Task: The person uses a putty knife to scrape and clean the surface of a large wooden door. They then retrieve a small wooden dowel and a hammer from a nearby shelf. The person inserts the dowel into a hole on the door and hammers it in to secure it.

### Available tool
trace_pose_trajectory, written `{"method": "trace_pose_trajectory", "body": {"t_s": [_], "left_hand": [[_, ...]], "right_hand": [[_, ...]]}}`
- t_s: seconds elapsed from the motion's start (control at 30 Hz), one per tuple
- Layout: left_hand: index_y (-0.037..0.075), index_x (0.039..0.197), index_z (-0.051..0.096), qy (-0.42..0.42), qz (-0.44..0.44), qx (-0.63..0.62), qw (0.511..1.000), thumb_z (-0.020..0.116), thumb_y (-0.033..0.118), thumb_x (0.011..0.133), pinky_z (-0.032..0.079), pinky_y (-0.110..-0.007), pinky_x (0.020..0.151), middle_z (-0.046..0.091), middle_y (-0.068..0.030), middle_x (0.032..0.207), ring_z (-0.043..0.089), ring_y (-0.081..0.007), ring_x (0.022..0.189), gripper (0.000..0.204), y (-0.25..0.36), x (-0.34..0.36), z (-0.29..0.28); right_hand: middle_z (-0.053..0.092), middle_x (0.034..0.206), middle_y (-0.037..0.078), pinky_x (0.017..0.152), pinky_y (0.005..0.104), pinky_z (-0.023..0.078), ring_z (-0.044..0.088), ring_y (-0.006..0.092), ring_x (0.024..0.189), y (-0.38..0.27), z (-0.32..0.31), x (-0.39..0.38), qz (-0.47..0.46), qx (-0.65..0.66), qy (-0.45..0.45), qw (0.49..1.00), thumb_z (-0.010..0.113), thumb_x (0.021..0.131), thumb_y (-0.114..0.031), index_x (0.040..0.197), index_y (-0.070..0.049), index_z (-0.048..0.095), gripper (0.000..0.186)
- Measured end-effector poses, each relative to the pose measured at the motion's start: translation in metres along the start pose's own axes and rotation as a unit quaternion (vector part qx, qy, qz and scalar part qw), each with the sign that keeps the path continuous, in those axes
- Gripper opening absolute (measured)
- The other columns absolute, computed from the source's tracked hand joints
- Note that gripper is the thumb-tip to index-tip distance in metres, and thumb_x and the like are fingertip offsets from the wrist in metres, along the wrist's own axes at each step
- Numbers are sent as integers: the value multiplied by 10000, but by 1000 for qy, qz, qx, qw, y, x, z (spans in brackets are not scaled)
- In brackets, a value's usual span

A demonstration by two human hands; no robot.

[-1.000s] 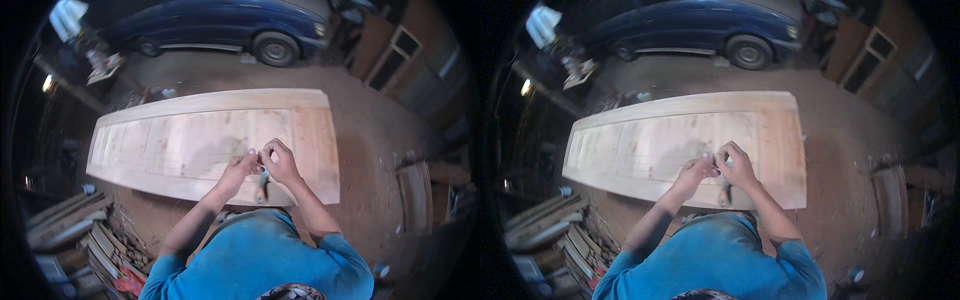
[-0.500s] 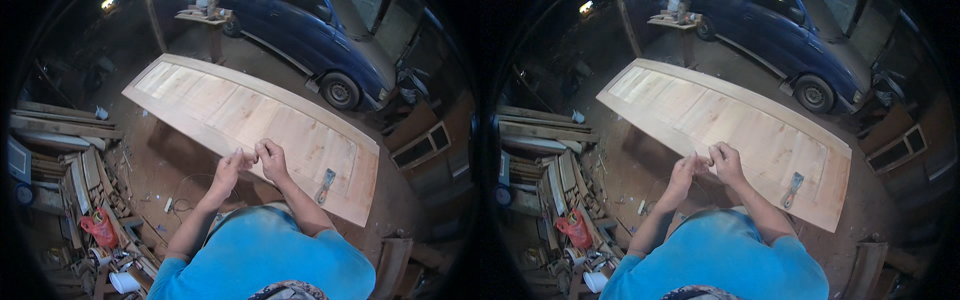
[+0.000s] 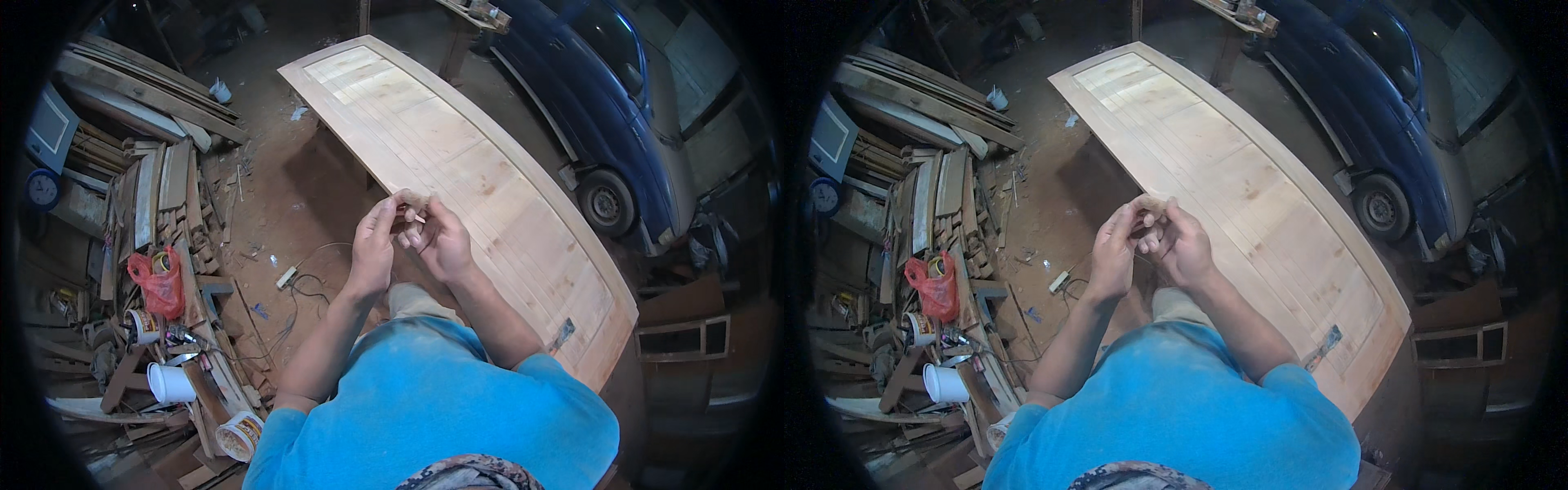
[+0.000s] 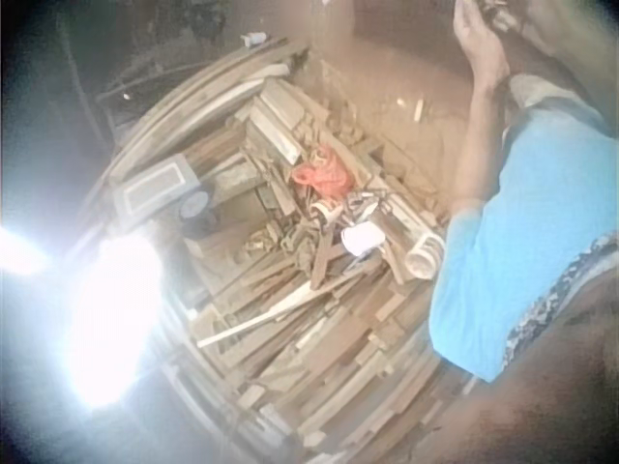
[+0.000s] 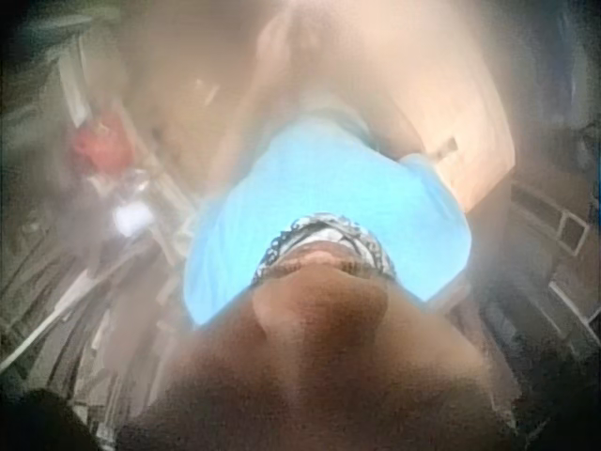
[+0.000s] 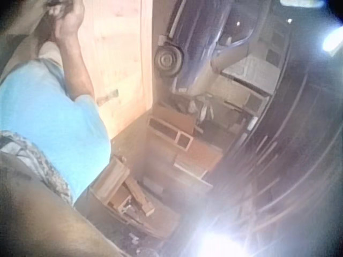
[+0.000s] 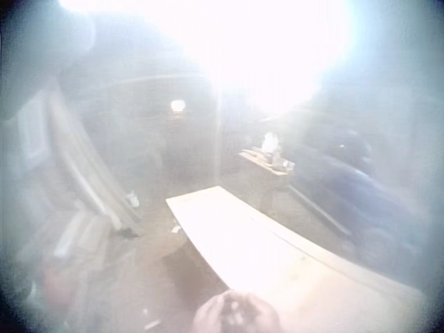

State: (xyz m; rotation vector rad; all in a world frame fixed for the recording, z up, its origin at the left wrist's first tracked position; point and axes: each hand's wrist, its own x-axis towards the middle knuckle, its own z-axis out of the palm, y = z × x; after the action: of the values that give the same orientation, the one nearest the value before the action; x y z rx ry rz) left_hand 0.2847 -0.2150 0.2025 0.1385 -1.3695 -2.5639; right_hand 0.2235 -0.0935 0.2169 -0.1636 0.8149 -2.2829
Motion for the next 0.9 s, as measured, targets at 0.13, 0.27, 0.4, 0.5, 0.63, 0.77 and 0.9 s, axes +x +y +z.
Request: {"method": "trace_pose_trajectory", "body": {"t_s": [0.13, 0.27, 0.4, 0.5, 0.63, 0.77, 0.9], "left_hand": [[-37, 1347, 590, 128, 4, 38, 991, 362, 334, 1130, 480, -252, 759, 662, -70, 1127, 570, -88, 836, 487, 7, 32, -16], [-58, 1423, 522, 87, -17, 68, 994, 351, 372, 1125, 453, -305, 1047, 609, -143, 1370, 581, -192, 1223, 550, 12, 71, -50], [-58, 1453, 494, 107, 18, 173, 979, 351, 303, 1128, 428, -310, 1081, 572, -171, 1432, 562, -211, 1267, 506, 28, 119, -75], [-67, 1471, 467, 115, 58, 210, 969, 375, 300, 1125, 418, -328, 1093, 553, -185, 1453, 550, -231, 1289, 513, 27, 166, -117], [-95, 1422, 508, 125, -1, 188, 974, 412, 321, 1120, 411, -333, 1109, 583, -211, 1408, 550, -238, 1300, 523, 44, 226, -148], [-94, 1348, 582, 113, -100, 178, 972, 446, 358, 1111, 439, -321, 1076, 631, -210, 1347, 592, -225, 1243, 529, 61, 273, -157], [-88, 1279, 644, 15, -36, 247, 968, 520, 354, 1085, 470, -320, 1042, 680, -208, 1270, 626, -219, 1187, 499, 60, 310, -167]], "right_hand": [[573, 848, 23, 673, 299, 503, 538, 118, 667, 22, -3, 47, 3, -34, 11, 999, 489, 1092, -265, 1025, -67, 605, 239], [537, 753, -4, 598, 260, 451, 479, 89, 595, 46, -10, 105, 19, -85, -19, 996, 469, 1097, -282, 896, -93, 569, 294], [472, 661, -53, 505, 215, 361, 411, 50, 540, 68, -9, 179, 18, -111, -24, 993, 461, 1101, -366, 836, -127, 558, 370], [431, 619, -89, 475, 205, 292, 362, 27, 519, 76, 7, 240, 53, -112, 18, 992, 484, 1083, -462, 756, -176, 533, 437], [454, 625, -79, 479, 210, 309, 376, 35, 520, 71, 5, 304, 86, -140, 15, 986, 518, 1071, -453, 725, -158, 557, 456], [563, 666, -42, 518, 222, 383, 463, 33, 582, 64, -14, 351, 37, -237, 45, 970, 606, 1047, -356, 759, -72, 647, 406], [592, 658, -13, 535, 255, 393, 480, 42, 619, 48, -35, 372, -67, -346, 84, 932, 688, 990, -274, 763, -9, 657, 350]]}}
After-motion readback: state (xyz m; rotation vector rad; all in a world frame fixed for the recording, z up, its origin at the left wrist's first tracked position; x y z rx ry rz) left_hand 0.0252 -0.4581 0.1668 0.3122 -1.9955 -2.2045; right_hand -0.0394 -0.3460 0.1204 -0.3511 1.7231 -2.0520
